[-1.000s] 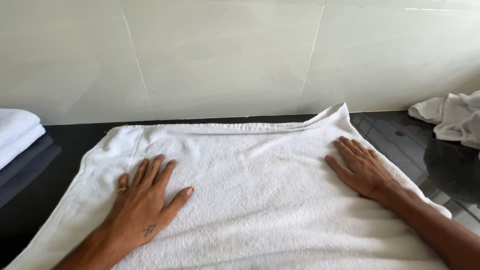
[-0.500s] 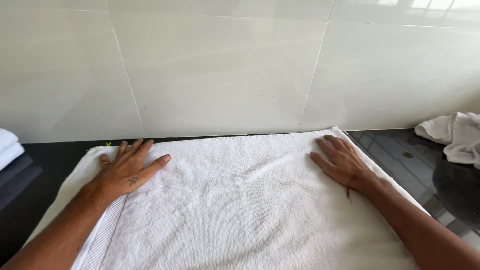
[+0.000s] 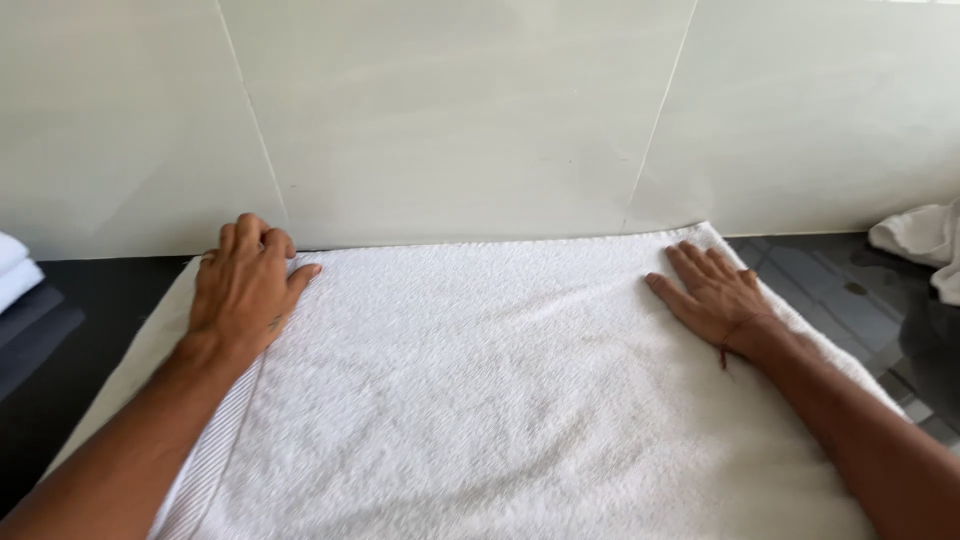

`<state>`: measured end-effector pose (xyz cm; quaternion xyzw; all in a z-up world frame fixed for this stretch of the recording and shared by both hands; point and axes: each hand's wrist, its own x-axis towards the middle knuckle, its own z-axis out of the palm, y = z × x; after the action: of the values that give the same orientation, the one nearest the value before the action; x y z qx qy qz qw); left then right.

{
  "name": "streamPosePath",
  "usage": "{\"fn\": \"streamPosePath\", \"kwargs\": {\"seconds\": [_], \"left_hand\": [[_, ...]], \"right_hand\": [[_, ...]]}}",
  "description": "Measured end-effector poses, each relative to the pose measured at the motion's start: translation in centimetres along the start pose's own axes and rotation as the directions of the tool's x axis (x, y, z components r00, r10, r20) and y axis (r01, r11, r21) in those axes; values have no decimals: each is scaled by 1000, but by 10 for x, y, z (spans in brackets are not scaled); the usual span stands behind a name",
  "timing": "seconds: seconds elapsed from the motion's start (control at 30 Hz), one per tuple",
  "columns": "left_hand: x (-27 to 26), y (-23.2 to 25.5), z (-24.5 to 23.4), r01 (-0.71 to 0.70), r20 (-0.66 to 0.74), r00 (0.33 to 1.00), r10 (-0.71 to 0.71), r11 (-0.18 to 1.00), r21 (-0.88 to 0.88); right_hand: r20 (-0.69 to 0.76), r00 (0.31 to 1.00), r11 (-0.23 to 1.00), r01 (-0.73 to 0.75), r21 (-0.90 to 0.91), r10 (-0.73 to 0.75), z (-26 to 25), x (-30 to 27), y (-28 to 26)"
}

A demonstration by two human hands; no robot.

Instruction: Folding a white bath towel on a black countertop.

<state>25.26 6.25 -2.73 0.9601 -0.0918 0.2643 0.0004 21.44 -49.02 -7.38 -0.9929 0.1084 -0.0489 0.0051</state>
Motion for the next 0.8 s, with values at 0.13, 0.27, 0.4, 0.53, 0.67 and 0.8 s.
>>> {"fn": "streamPosePath", "kwargs": {"seconds": [0.13,0.27,0.4,0.53,0.67,0.8], "left_hand": [[-2,2,4,-32,42,999,27,992,125],[-31,25,-37,38,221,975,-22,997,-67],[-76,47,-65,107,378,926,-9,965,-239],[-107,57,-73,54,555,831,49,984,-167],[-103,51,-60,74,568,822,31,984,-161],[-103,44,-49,69,522,852,36,981,-180]], "right_hand": [[-55,998,1000,22,-1,-22,-6,-6,-4],[-151,988,999,20,-29,-24,-41,-37,-30],[-217,974,997,76,29,-68,-55,-69,-48],[-119,974,966,212,147,-195,-60,-111,-62],[36,963,959,263,105,-268,-41,-118,-51],[47,963,959,259,115,-265,-40,-121,-52]]}}
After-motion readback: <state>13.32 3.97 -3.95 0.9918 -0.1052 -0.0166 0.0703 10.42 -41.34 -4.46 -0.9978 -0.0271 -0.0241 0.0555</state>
